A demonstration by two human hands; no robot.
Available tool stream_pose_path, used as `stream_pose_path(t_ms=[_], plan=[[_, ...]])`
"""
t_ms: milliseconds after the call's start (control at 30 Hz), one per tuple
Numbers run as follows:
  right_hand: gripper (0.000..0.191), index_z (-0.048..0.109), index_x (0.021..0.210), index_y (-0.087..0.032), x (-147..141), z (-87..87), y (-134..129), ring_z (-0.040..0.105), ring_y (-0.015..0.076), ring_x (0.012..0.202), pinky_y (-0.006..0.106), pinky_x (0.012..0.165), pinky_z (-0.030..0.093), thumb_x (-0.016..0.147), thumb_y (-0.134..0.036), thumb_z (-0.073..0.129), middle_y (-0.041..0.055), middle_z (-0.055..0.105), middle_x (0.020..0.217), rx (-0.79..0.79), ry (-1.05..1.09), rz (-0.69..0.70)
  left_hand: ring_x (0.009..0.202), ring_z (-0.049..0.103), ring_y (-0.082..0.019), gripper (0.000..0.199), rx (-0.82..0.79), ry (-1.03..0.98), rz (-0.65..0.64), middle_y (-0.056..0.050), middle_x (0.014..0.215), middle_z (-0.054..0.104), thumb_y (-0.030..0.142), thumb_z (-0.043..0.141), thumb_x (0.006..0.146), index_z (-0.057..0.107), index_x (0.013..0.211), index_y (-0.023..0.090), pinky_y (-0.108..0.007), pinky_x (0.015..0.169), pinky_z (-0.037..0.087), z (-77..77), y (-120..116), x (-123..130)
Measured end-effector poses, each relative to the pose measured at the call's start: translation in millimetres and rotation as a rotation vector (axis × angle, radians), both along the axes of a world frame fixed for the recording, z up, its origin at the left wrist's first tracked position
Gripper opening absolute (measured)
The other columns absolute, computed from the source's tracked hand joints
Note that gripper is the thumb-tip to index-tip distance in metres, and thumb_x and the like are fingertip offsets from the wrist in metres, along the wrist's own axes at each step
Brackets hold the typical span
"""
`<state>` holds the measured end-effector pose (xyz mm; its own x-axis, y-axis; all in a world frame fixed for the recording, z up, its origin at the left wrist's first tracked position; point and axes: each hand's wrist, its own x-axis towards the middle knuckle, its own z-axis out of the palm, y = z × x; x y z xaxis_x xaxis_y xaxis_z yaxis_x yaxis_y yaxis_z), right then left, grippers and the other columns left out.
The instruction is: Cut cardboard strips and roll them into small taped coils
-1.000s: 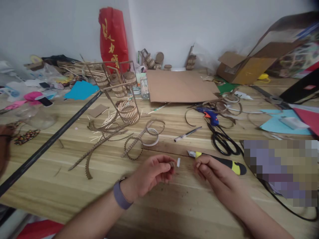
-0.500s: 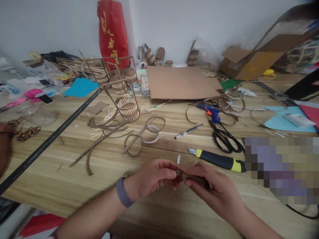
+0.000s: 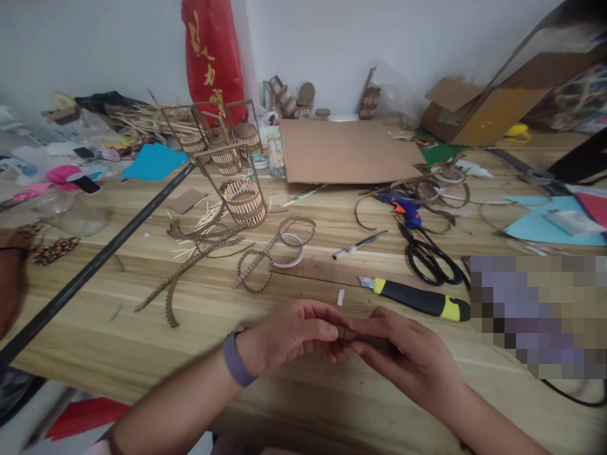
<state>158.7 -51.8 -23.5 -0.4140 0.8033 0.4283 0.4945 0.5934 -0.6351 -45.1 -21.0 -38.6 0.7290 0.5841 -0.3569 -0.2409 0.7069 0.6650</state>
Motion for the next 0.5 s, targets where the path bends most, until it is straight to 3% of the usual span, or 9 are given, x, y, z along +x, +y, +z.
stream_pose_path(t_ms=[200, 333, 500], plan=[[0.011, 0.068, 0.093, -0.024, -1, -0.6, 0, 0.057, 0.0109, 0.048, 0.021, 0.044, 0.043, 0.092, -0.030, 0.058, -0.0011, 0.062, 0.061, 0.064, -0.003, 0.001, 0.062, 0.061, -0.011, 0.029, 0.015, 0.000, 0.006, -0.003, 0.074, 0.068, 0.024, 0.079, 0.064, 0.072, 0.090, 0.012, -0.025, 0.063, 0.046, -0.2, -1, 1], [0.008, 0.065, 0.097, -0.023, -2, -3.7, 2, 0.058, 0.0104, 0.050, 0.020, 0.045, 0.044, 0.092, -0.026, 0.058, -0.0012, 0.062, 0.063, 0.184, -0.020, 0.000, 0.069, 0.063, -0.012, 0.042, 0.037, 0.050, 0.094, -0.002, 0.082, 0.068, 0.024, 0.085, 0.061, 0.068, 0.098, 0.014, -0.025, 0.067, 0.047, 0.7, -1, 2], [0.010, 0.063, 0.102, -0.024, 0, -12.4, 1, 0.061, 0.0115, 0.053, 0.022, 0.049, 0.047, 0.093, -0.023, 0.057, -0.0007, 0.064, 0.066, 0.302, -0.115, -0.021, 0.070, 0.060, -0.009, 0.036, 0.174, 0.136, 0.219, 0.000, 0.078, 0.064, 0.030, 0.088, 0.061, 0.059, 0.075, 0.013, -0.023, 0.071, 0.045, 1.7, -2, 3]])
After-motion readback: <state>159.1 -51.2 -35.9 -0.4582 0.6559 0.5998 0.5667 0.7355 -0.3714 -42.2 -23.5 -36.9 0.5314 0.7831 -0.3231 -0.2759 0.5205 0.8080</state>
